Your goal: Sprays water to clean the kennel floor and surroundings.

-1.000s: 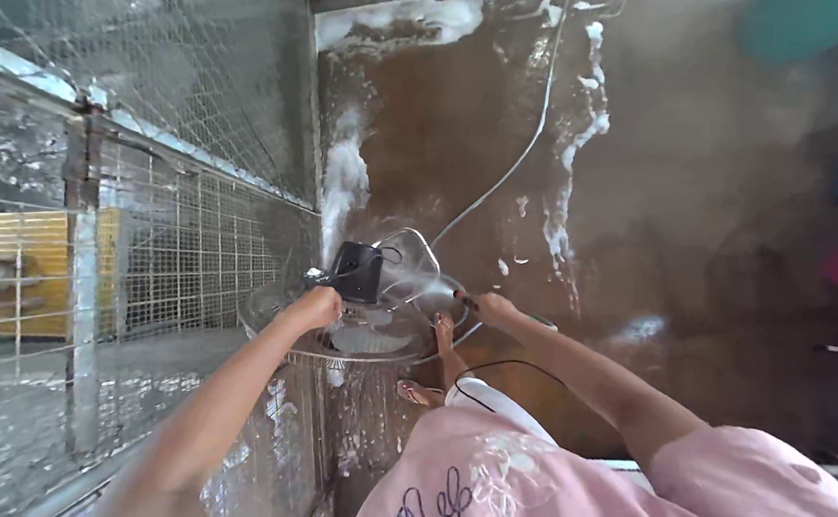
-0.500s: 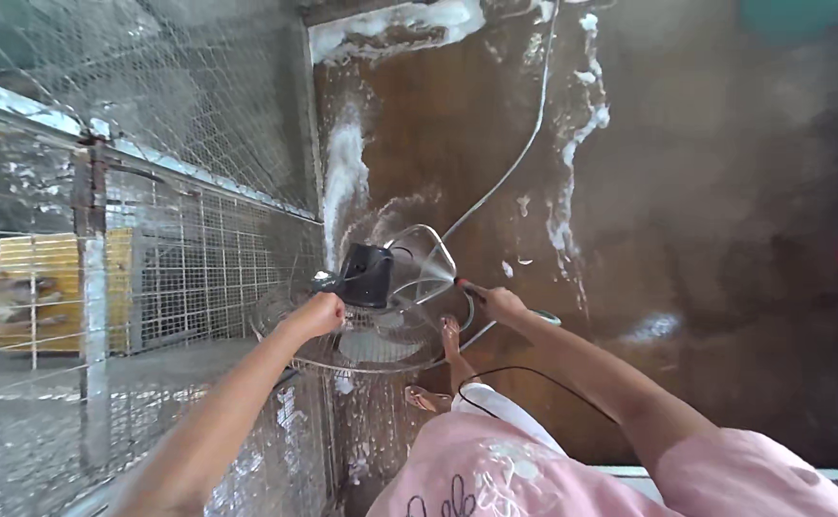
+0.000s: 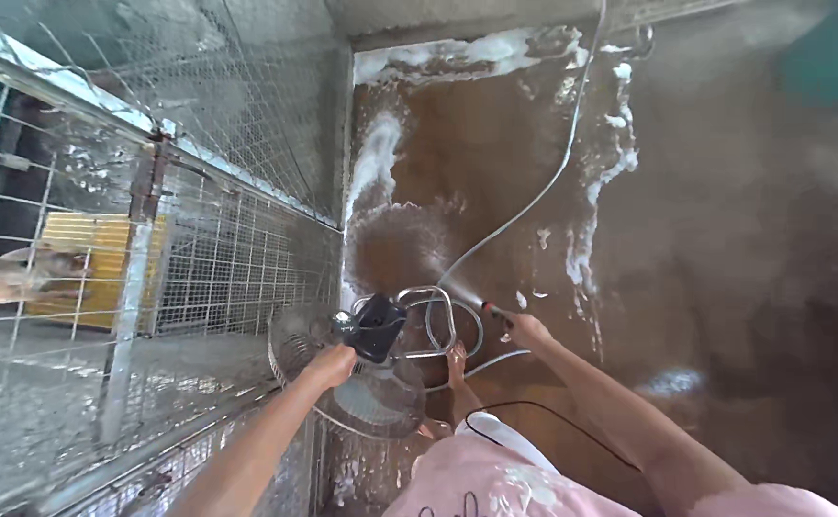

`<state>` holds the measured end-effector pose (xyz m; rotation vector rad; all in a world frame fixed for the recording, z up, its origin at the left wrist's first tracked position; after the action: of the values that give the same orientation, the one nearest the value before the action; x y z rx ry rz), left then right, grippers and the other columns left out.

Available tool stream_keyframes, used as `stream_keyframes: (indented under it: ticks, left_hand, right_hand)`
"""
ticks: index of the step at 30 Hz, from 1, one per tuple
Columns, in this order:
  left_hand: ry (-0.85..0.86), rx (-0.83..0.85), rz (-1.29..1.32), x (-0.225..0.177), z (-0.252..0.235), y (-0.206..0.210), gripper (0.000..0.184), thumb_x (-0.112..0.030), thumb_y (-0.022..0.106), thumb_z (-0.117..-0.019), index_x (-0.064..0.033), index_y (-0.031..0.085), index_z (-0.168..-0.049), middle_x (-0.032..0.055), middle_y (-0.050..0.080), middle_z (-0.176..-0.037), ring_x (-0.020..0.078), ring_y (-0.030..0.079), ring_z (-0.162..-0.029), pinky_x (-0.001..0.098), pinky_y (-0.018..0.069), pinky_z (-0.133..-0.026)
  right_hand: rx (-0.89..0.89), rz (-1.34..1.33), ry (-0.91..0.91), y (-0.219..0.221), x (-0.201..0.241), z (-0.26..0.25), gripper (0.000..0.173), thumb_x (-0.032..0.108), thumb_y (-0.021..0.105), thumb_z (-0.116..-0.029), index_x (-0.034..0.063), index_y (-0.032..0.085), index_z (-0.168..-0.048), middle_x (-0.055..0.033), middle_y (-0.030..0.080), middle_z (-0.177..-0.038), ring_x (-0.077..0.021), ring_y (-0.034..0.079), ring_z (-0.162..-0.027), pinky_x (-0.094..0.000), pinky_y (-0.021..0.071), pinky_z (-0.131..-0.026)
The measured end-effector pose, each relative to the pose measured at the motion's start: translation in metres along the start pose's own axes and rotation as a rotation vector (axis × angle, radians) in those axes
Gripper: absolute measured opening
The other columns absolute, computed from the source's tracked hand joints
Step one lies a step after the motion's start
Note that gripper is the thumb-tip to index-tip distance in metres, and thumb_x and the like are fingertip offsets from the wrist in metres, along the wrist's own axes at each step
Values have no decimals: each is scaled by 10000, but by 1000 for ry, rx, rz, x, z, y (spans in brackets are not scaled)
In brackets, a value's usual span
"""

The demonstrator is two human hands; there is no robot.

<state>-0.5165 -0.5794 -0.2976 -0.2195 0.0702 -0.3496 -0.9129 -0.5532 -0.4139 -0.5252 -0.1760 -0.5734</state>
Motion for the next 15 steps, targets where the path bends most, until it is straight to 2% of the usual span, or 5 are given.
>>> stream_keyframes:
  ticks: [4, 10, 15]
  left_hand:
    - [-29, 44, -2, 7, 0, 32, 250, -126, 540, -1031, 33, 687, -1157, 267, 663, -1232, 447, 606, -1216, 630, 460, -1021]
    - [-73, 76, 24, 22, -2, 62, 254, -142, 525, -1032, 20, 685, -1144, 248, 664, -1244, 434, 609, -1223, 624, 475, -1005]
    - [-79, 96, 62, 28, 0, 73, 263, -151, 519, -1038, 25, 680, -1151, 253, 663, -1245, 441, 612, -1216, 630, 478, -1000]
  right_hand:
    - [-55, -19, -14, -5, 21, -4, 540, 207, 532, -1055, 212, 420, -1583, -247, 649, -1323, -449, 625, -1229, -646, 487, -1015]
    - [73, 0, -253, 20, 105, -7, 536, 181, 562, -1049, 189, 442, -1572, -226, 634, -1361, -414, 606, -1268, -606, 459, -1078]
    - [8, -75, -264, 11, 143, -19, 567, 184, 546, -1058, 146, 386, -1600, -225, 635, -1359, -388, 609, -1275, -561, 459, -1094]
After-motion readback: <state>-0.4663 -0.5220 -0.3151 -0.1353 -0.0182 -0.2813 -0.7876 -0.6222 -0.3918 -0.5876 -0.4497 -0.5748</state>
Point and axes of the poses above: each hand's wrist, its own z-axis away from the middle knuckle, its own y-axis out of the palm, x = y × z, the point moved 9 cm from there along -z, towards the middle knuckle
